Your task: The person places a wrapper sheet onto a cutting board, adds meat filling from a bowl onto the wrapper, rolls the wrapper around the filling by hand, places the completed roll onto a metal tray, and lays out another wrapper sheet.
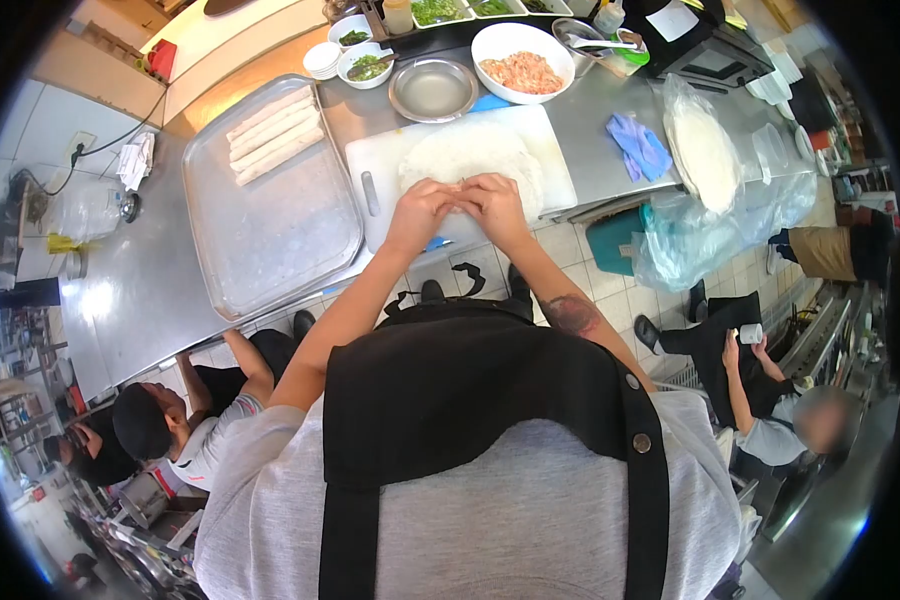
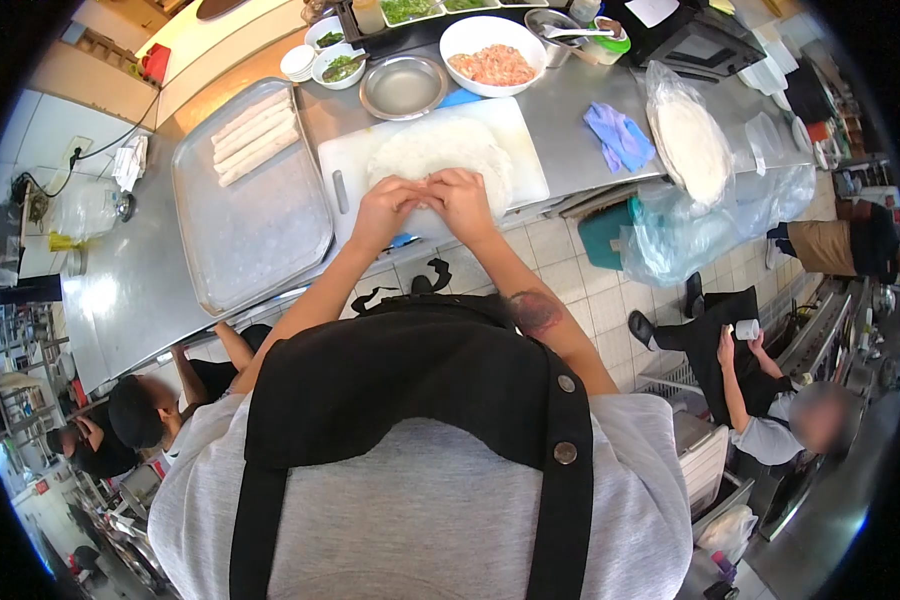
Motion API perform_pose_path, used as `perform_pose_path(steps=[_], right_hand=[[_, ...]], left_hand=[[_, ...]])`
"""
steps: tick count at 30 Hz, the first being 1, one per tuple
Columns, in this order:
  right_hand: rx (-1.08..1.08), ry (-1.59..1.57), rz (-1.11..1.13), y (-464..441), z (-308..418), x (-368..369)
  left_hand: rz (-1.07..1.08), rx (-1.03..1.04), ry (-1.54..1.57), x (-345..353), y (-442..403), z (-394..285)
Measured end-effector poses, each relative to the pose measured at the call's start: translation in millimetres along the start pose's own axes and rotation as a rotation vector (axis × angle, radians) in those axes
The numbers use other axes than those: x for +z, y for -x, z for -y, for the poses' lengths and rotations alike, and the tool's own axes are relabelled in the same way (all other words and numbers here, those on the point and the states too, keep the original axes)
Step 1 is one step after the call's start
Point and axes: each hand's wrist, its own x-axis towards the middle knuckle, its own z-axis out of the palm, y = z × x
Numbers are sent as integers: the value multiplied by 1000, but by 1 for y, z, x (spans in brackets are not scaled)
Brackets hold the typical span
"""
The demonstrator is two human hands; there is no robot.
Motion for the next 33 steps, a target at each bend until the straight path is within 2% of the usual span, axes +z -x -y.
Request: perform_pose_path(steps=[1, 3, 5, 7, 9, 11, 13, 18, 21, 22, 24, 26, 28, 29, 30, 33], right_hand=[[47, 4, 31, -2, 2, 0], [96, 5, 57, -5, 3, 0], [294, -320, 81, -9, 1, -2], [243, -269, 78, -12, -3, -9], [192, -220, 80, -13, -1, -14], [26, 3, 115, -14, 2, -17], [21, 0, 159, -12, -6, -7], [80, 20, 229, -5, -14, -1], [75, -26, 218, -5, -13, -5], [37, -39, 139, -3, -11, -7], [4, -48, 58, -4, -9, -11], [41, -103, 45, -2, -10, -15], [55, -98, 110, 1, -23, -13], [63, -93, 175, 1, -26, -13], [63, -94, 175, 1, -27, -12], [65, -88, 179, -1, -22, -17]], left_hand=[[4, 0, 0, 0, 2, 3], [34, -134, 33, -1, 4, 6], [35, -200, 112, -6, 4, 8], [32, -269, 194, -11, 2, 10], [-37, -130, 93, -15, -2, 13], [29, -81, 130, -12, -8, 19], [90, -35, 159, -10, -10, 24], [299, -214, 82, -1, -15, 23], [280, -220, 68, -1, -12, 22], [281, -220, 68, -3, -9, 22], [156, -95, 114, -8, -5, 19], [141, -99, 137, -10, -3, 17], [124, -108, 155, -11, -1, 21], [183, -129, 144, -11, -3, 26], [243, -150, 134, -11, -4, 29], [214, -144, 93, -13, -1, 27]])
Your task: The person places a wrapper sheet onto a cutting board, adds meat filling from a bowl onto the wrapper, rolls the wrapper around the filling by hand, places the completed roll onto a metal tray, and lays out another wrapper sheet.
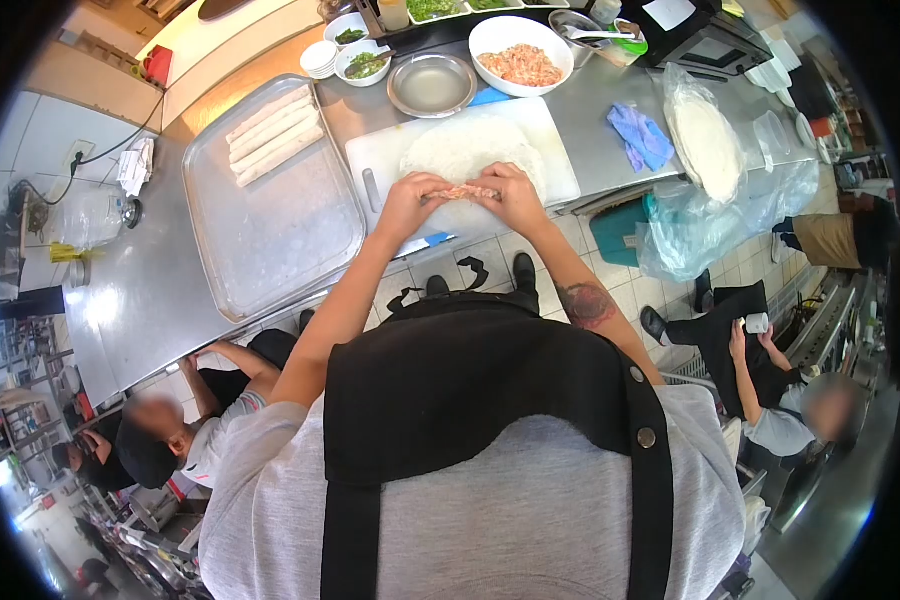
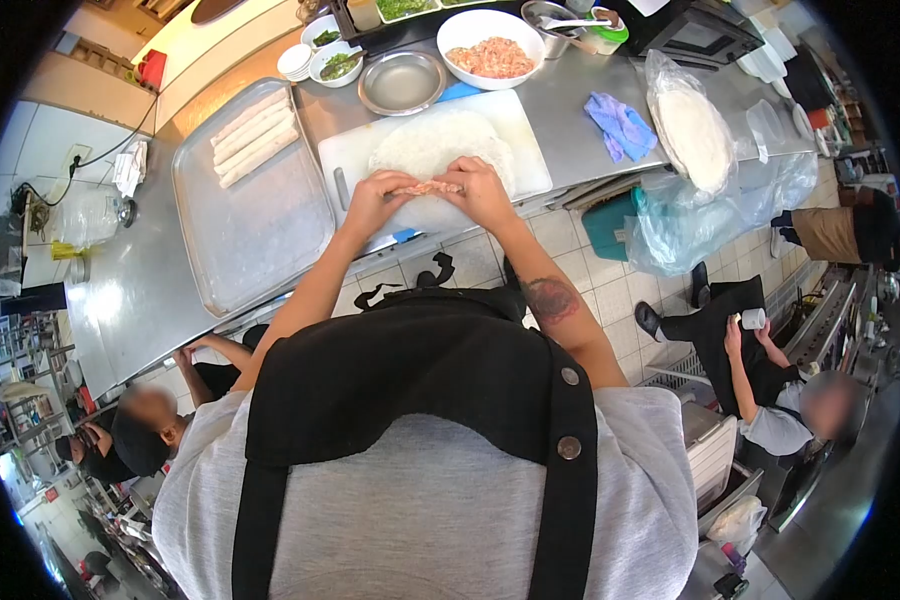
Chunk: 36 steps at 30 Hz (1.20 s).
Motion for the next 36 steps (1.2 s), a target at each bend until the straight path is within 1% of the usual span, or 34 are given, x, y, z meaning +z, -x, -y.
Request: perform_pose_path(steps=[1, 3, 5, 6, 7, 8, 9, 10, 12, 15, 16, 17, 18, 19, 21, 22, 24, 26, 30, 32, 33, 35, 36], right_hand=[[-27, 4, -32, 1, 4, -3], [-54, 7, -64, -1, 18, -12], [67, -159, -107, -2, 28, -16], [68, -159, -106, -2, 24, -14], [20, -139, -111, -2, 17, -10], [-28, -118, -117, -2, 13, -7], [-28, -119, -117, -2, 10, -1], [-40, -96, -134, -2, 7, 4], [-48, -70, -152, -3, 10, 6], [-11, -79, -162, -5, 22, 0], [19, -112, -246, -6, 29, -4], [49, -145, -330, -8, 34, -6], [49, -146, -329, -6, 31, -7], [71, -122, -301, -2, 26, -9], [95, -97, -269, 6, 18, -8], [102, -82, -266, 10, 14, -5], [108, -67, -263, 14, 7, -4], [195, -136, -237, 18, 1, -5], [263, -202, -187, 14, 2, -14], [172, -296, -179, 10, 9, -24], [172, -296, -180, 8, 8, -26], [-81, -27, -73, 5, 2, -29], [-78, -25, -75, 6, -1, -30]], left_hand=[[0, 1, -1, 0, 2, -3], [-199, 51, -24, 3, 6, -14], [-223, 48, -1, 5, 4, -29], [-247, 44, 23, 5, 3, -34], [-246, 43, 22, 6, 3, -32], [-196, 65, 0, 8, 1, -28], [-145, 89, -22, 10, 0, -25], [-144, 91, -22, 12, -1, -21], [-163, -36, 80, 15, -1, -17], [-135, -66, 109, 14, -1, -15], [-135, -67, 108, 14, -2, -16], [-154, 23, 51, 11, -4, -23], [-174, 113, -7, 10, -6, -28], [-174, 112, -6, 12, -7, -28], [-116, 185, -98, 18, -9, -28], [-117, 185, -96, 22, -9, -29], [-124, 123, -147, 29, -9, -30], [-128, 112, -172, 33, -10, -31], [-145, 112, -189, 35, -13, -38], [-117, 113, -191, 35, -15, -43], [-88, 112, -193, 35, -16, -44], [-59, 113, -204, 38, -20, -43], [-34, 114, -216, 41, -22, -42]])
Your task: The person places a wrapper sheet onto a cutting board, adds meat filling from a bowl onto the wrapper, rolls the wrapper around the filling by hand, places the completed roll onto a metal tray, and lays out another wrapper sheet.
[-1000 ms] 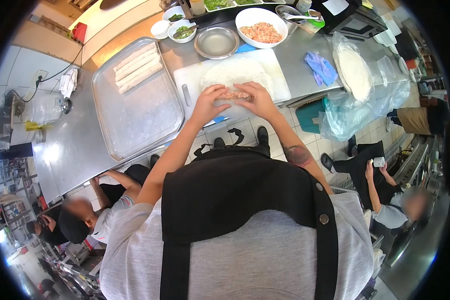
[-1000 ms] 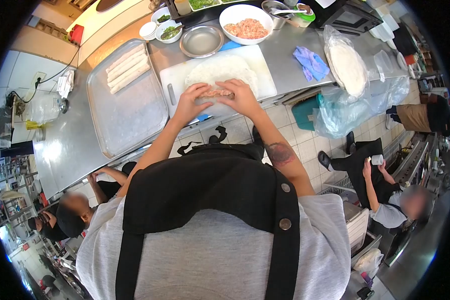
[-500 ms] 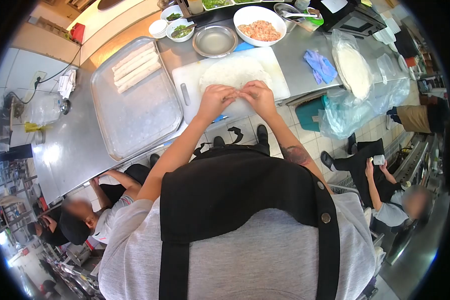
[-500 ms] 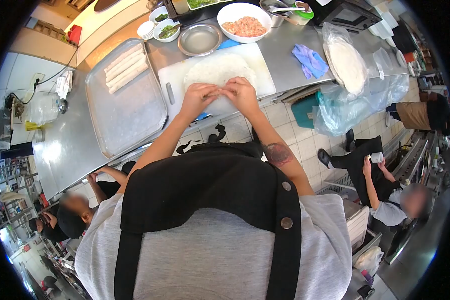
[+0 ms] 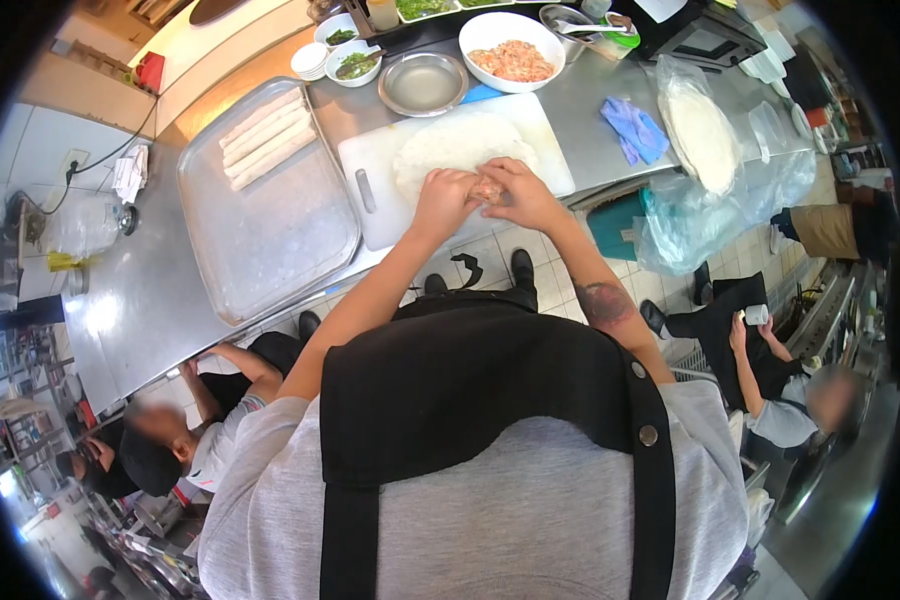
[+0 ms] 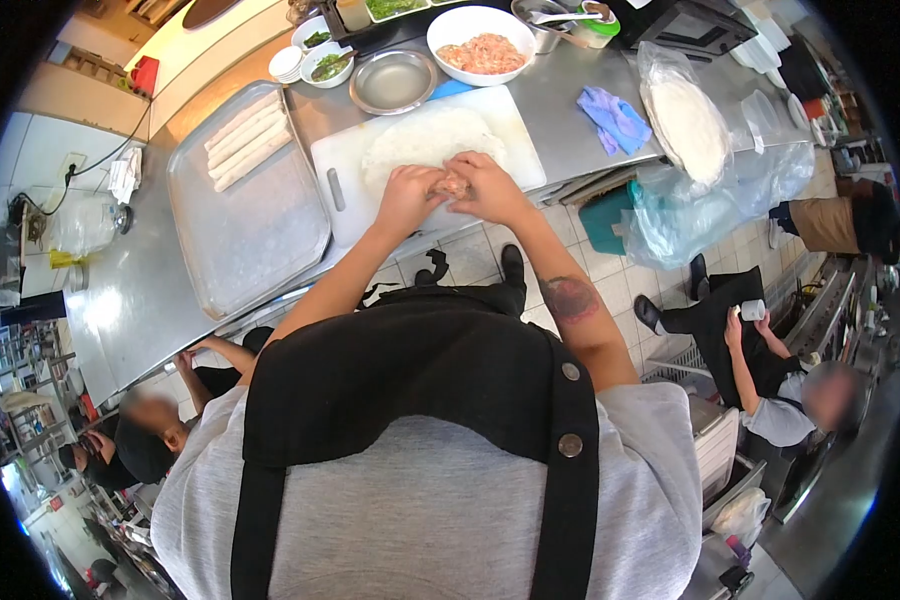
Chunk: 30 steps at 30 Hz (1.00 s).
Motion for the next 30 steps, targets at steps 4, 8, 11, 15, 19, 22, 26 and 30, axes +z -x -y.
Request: perform_pose_path(steps=[4, 8, 11, 15, 19, 22, 26, 30], right_hand=[[107, 32, 181, 3, -8, -1], [171, 35, 159, 8, -9, -3], [147, -29, 20, 10, 5, -9], [173, -92, -23, 11, 8, -15], [264, -95, -72, 21, -10, -6], [400, -186, -51, 21, -15, -9], [452, -328, 52, 15, -10, -25], [266, -184, 10, 13, -3, -23]], left_hand=[[-26, -20, 9, 7, -2, 0], [-60, 0, 19, 8, -4, -3], [-93, 0, 19, 16, -4, -2], [-121, -15, 50, 23, -7, 0], [-118, -11, 84, 20, -11, -7], [-70, -5, 57, 19, -16, -11], [-10, 11, 64, 23, -21, -9], [51, -99, 171, 20, -19, -5]])
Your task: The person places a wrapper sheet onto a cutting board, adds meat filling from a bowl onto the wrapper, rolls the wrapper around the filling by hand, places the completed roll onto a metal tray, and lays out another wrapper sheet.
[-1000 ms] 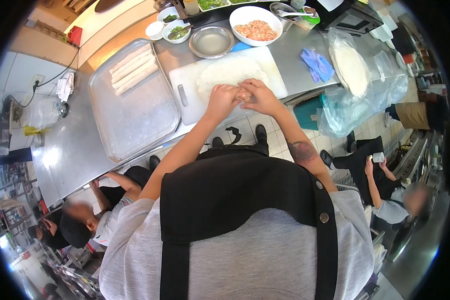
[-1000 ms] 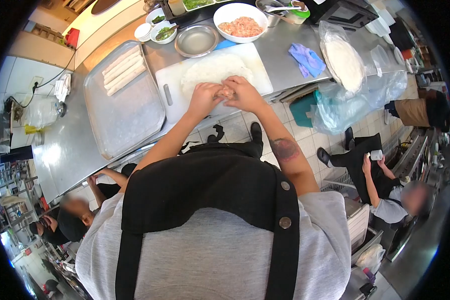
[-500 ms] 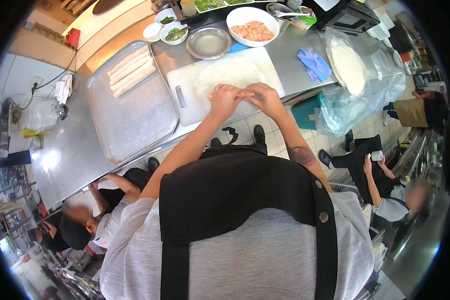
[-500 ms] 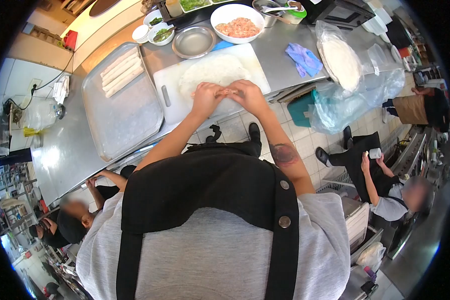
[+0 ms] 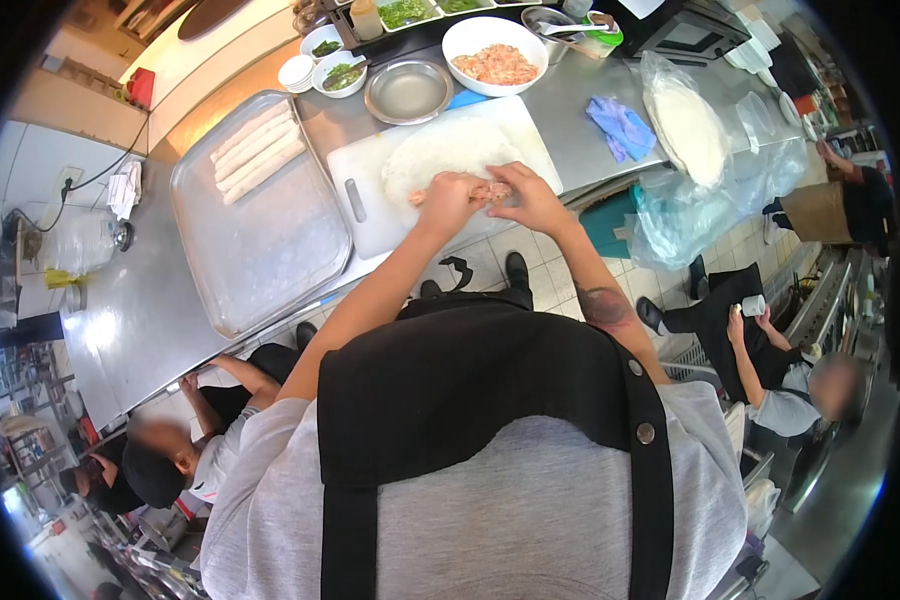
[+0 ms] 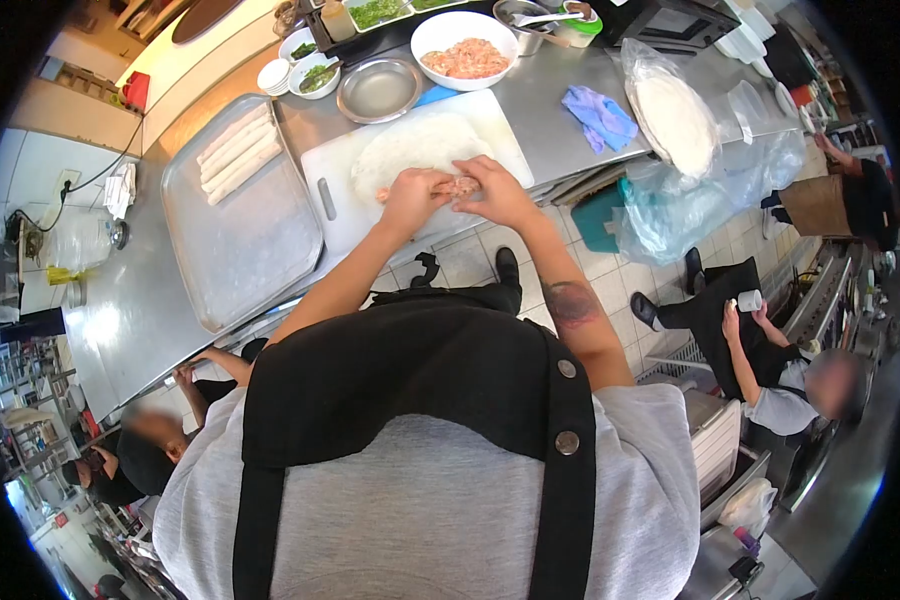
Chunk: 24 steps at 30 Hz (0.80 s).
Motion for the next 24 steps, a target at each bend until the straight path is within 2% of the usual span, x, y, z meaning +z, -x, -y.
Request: perform_pose_path(steps=[2, 4, 6, 12, 14, 16, 19, 21, 24], right_hand=[[-101, 163, 94, 1, -6, 2], [-73, 175, 105, 2, -21, 6], [-41, 186, 113, 1, -27, 5], [-24, 55, 152, -5, 0, -6], [-112, 217, 161, -9, -2, -2], [-99, 217, 167, -10, -19, 8], [-94, 222, 174, -11, -28, 12], [-107, 235, 167, -10, -18, 8], [-85, 124, 78, -10, 0, 1]], left_hand=[[-9, 18, -64, -6, 4, 0], [-19, 34, -134, -16, 8, 3], [98, -49, -230, -30, 12, 6], [69, -102, -159, -51, 33, 26], [58, -110, -144, -53, 38, 27], [42, -112, -128, -57, 42, 23], [-33, -144, -116, -63, 55, 18], [-155, -167, -140, -67, 65, 20], [-265, -220, -77, -78, 83, 24]])
